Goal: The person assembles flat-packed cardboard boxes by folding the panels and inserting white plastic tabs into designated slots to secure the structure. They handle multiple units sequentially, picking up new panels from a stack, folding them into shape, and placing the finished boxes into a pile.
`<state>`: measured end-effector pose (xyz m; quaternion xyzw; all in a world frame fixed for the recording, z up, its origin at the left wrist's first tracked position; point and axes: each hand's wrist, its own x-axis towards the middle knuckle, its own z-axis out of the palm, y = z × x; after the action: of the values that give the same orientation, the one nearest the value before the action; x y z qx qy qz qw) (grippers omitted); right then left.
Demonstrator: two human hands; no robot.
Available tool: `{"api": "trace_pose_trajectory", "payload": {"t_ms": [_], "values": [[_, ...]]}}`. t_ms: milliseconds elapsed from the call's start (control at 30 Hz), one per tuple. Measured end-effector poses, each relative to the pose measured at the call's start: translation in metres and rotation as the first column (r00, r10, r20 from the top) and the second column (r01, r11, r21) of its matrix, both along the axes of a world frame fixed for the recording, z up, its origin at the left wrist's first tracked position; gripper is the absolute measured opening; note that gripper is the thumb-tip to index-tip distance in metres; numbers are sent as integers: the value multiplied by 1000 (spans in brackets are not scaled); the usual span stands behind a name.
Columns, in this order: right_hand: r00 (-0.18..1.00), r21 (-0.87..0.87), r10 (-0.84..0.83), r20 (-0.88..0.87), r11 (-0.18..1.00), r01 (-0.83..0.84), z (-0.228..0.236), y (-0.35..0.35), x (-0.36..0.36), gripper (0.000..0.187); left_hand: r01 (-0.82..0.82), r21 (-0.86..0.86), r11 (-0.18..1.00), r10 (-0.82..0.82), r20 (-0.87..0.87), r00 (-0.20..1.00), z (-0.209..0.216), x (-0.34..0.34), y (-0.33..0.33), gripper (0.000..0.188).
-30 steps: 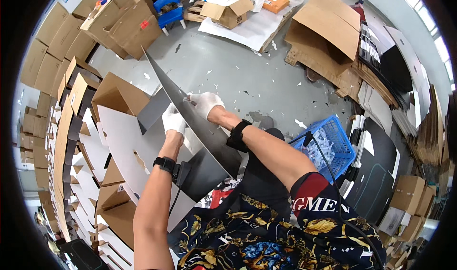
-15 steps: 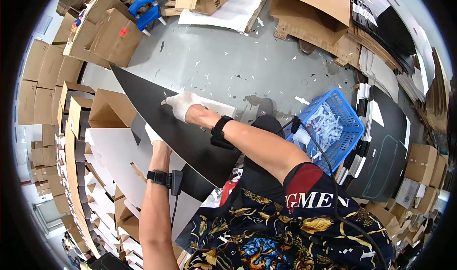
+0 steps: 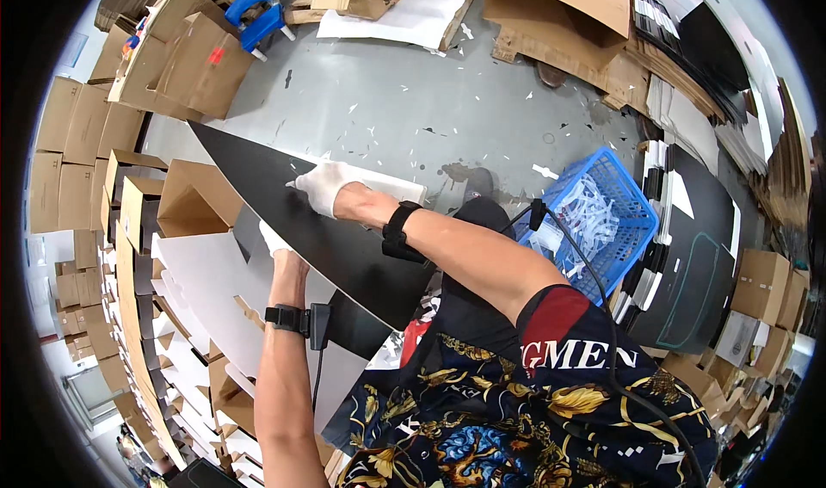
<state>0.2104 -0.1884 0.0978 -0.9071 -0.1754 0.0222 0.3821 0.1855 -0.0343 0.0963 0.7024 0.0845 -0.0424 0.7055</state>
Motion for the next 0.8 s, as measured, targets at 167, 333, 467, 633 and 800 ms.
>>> {"api": "trace_pose_trajectory", "payload": {"t_ms": [167,333,467,633,800], "values": [[996,-23,-79,43,997,80,6,-2,8,41,-39,91,995,37,28,999,2,5,-8,25],[988,-31,-36,-149,999,32,21,-6,12,50,-133,-135,982,114,-137,984,17,-3,-9,27],[998,-50,-12,69,999,15,14,-2,16,35,-139,-89,986,121,-183,976,23,5,-8,27],[998,-45,-59,34,997,60,5,18,24,30,-151,41,988,155,-130,979,22,4,-18,28],[999,-66,-26,25,997,27,3,8,20,28,-166,14,986,166,-155,974,34,7,-15,21]]}}
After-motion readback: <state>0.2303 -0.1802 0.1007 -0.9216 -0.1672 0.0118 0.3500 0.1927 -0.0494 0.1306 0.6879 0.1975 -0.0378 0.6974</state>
